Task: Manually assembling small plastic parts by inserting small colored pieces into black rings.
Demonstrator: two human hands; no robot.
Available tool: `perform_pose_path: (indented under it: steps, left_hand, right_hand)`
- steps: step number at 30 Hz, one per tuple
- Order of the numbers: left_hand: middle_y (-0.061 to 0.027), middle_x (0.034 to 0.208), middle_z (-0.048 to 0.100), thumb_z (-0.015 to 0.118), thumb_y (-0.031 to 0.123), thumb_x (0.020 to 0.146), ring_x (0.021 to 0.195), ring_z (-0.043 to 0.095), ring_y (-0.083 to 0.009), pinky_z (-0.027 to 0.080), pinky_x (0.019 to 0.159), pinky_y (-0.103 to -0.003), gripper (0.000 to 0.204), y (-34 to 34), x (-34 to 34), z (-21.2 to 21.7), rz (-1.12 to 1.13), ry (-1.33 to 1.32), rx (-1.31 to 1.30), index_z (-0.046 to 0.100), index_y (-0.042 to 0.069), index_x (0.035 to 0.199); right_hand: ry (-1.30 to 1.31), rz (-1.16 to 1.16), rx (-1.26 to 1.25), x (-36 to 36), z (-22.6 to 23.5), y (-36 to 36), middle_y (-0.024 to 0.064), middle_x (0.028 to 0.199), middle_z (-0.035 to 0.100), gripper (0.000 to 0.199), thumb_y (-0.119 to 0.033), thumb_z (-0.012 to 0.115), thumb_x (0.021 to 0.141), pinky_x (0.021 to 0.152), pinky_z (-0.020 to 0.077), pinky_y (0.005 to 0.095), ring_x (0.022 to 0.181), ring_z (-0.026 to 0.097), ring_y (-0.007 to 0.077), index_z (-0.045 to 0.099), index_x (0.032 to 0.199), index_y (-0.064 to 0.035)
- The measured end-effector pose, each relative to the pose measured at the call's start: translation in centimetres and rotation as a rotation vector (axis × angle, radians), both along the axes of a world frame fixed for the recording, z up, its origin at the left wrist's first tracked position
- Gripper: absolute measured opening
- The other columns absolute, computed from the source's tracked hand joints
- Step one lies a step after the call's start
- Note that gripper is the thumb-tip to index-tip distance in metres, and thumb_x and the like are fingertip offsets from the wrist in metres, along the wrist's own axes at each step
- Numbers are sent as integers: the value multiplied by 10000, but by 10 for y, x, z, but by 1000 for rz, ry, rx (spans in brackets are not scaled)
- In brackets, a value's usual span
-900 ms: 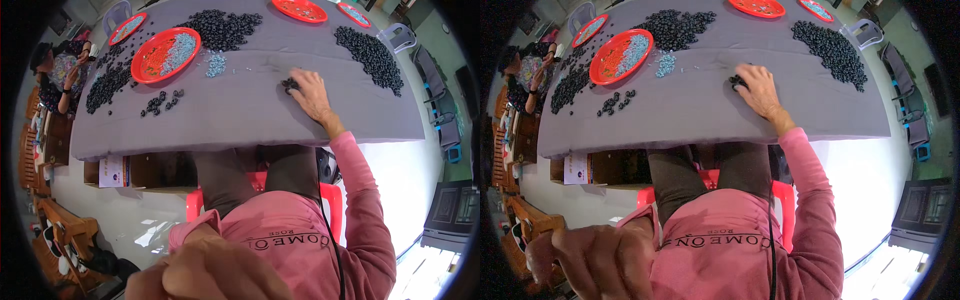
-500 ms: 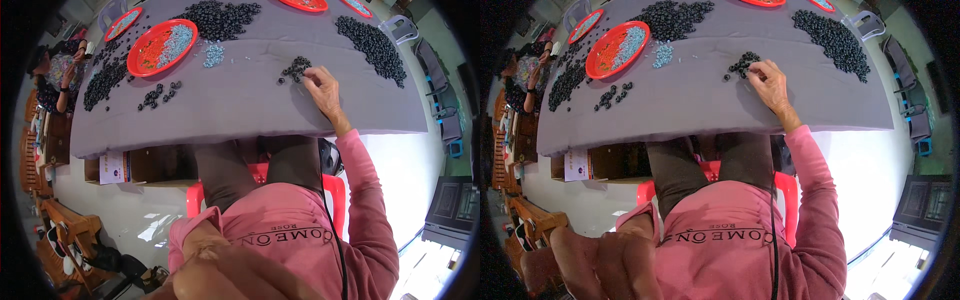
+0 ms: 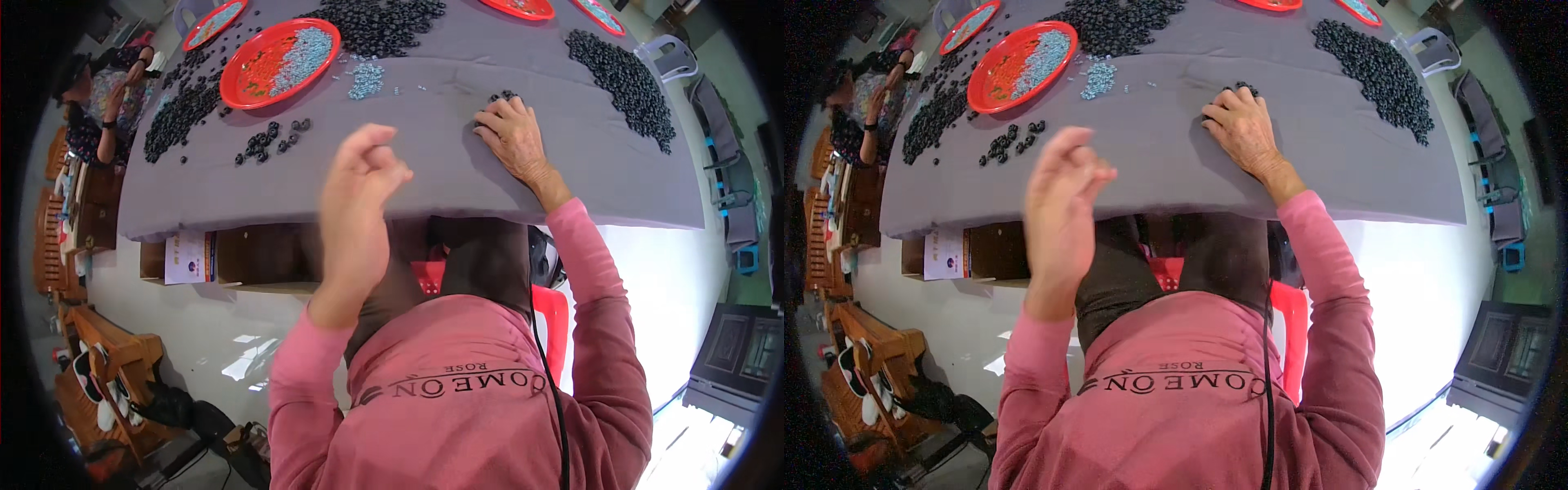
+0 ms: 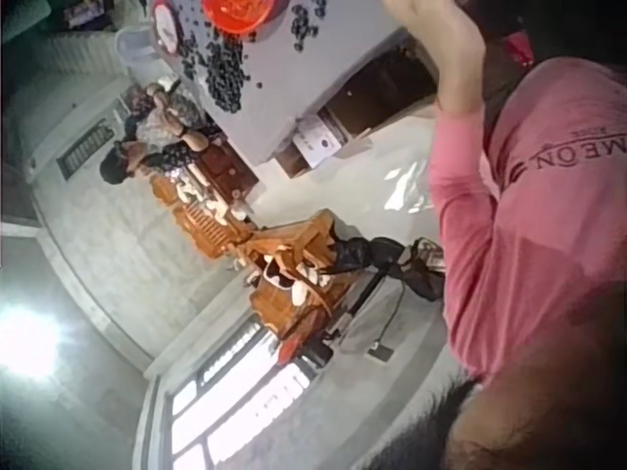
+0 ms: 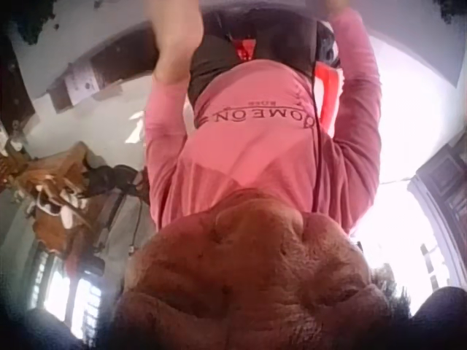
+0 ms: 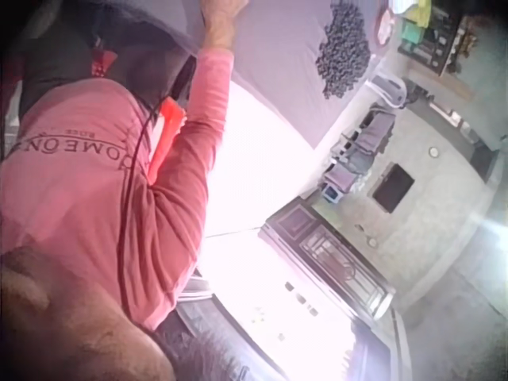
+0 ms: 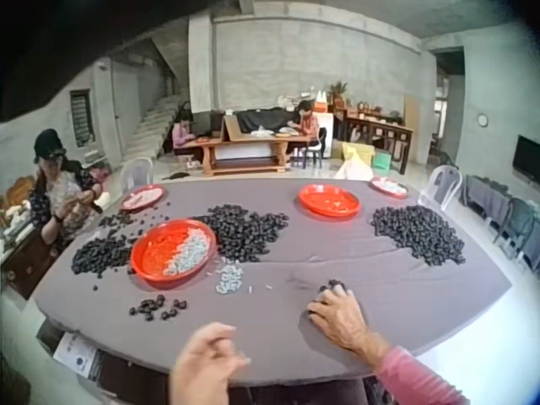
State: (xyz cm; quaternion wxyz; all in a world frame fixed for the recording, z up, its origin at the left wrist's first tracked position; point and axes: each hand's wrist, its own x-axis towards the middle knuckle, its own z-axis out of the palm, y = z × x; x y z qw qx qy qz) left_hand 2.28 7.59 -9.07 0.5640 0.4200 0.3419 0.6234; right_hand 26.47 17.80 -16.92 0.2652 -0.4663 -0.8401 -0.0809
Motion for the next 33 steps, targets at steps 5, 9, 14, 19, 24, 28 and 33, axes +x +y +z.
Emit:
perform_pose_path:
  steps: [5, 9, 14, 19, 24, 28, 33]
  left_hand:
    - [-15, 883, 534, 508, 96, 888, 832, 546, -119, 464, 801, -292, 174, 30, 0, -63, -155, -63, -330, 577, 34, 1036]
    - [-64, 943, 581, 527, 156, 906, 856, 583, -142, 490, 774, -291, 194, 41, -1, -72, -297, -267, -336, 561, 30, 1049]
    - [-41, 916, 597, 529, 186, 915, 830, 592, -121, 507, 749, -288, 183, 45, -6, -71, -357, -428, -353, 566, 49, 1029]
    - [-11, 887, 604, 534, 184, 912, 793, 597, -95, 516, 714, -272, 164, 46, -14, -84, -362, -433, -425, 577, 67, 1018]
    - [-3, 887, 600, 535, 189, 911, 778, 593, -96, 519, 709, -264, 172, 44, -14, -86, -465, -510, -354, 582, 61, 1016]
    - [-45, 987, 605, 532, 200, 910, 893, 602, -147, 524, 756, -314, 198, 44, -15, -87, -528, -541, -321, 564, 67, 1053]
    - [-22, 936, 592, 511, 192, 921, 881, 586, -112, 520, 754, -285, 214, 45, -16, -88, -540, -550, -318, 566, 46, 1068]
  right_hand:
    - [44, 43, -1, -18, 9, -4, 49, 897, 551, 171, -132, 662, 752, 748, 399, 350, 871, 499, 237, 629, 916, -98]
    - [383, 218, -129, -56, 29, -20, 80, 872, 552, 192, -95, 668, 748, 733, 429, 333, 837, 532, 253, 622, 931, -54]
    - [417, 306, -100, -82, 22, -23, 80, 863, 551, 211, -103, 682, 737, 723, 423, 322, 817, 535, 240, 627, 932, -45]
    - [312, 296, 51, -96, 20, -29, 23, 836, 553, 221, -171, 712, 687, 657, 373, 314, 787, 537, 191, 637, 882, -100]
    - [467, 349, -102, -99, 30, -39, 52, 857, 556, 226, -99, 698, 713, 646, 418, 286, 737, 534, 176, 634, 926, -61]
    - [694, 433, -352, -96, 30, -39, 58, 880, 550, 228, -11, 662, 741, 619, 438, 238, 705, 517, 122, 635, 966, -31]
    - [745, 423, -409, -98, 21, -37, 57, 899, 546, 210, -6, 667, 745, 638, 442, 239, 726, 521, 120, 645, 953, -23]
